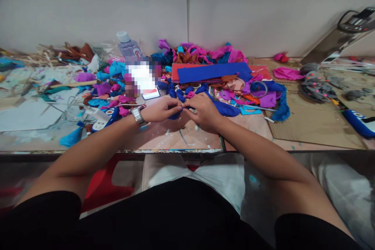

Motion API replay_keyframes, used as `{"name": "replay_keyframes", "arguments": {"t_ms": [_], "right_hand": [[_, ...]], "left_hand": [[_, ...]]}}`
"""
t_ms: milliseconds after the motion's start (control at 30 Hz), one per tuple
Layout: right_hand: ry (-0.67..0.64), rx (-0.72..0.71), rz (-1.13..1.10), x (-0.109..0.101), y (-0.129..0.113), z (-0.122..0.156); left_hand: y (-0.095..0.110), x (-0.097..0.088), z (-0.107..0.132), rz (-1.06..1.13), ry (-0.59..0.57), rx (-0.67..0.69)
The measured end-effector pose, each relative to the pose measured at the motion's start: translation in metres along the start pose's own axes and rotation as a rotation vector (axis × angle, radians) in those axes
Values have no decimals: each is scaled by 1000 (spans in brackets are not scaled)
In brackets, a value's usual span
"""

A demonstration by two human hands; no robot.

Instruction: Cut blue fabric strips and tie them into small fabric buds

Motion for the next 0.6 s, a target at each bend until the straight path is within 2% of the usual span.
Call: {"name": "replay_keyframes", "arguments": {"t_ms": [367,600], "right_hand": [[-44,34,33,0,1,-1],[-26,31,40,0,1,0]], "left_hand": [[4,3,2,-76,76,8],[6,7,2,-304,137,-6]]}}
Point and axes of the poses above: each hand's wrist, its own z-axis away from the middle knuckle, its own x-axis out of the palm, y = z × x, the point moved 3 cm from there along -z, towards the middle knuckle, and after that the axes turned 3 degrees about z, right-handed, at the moved point
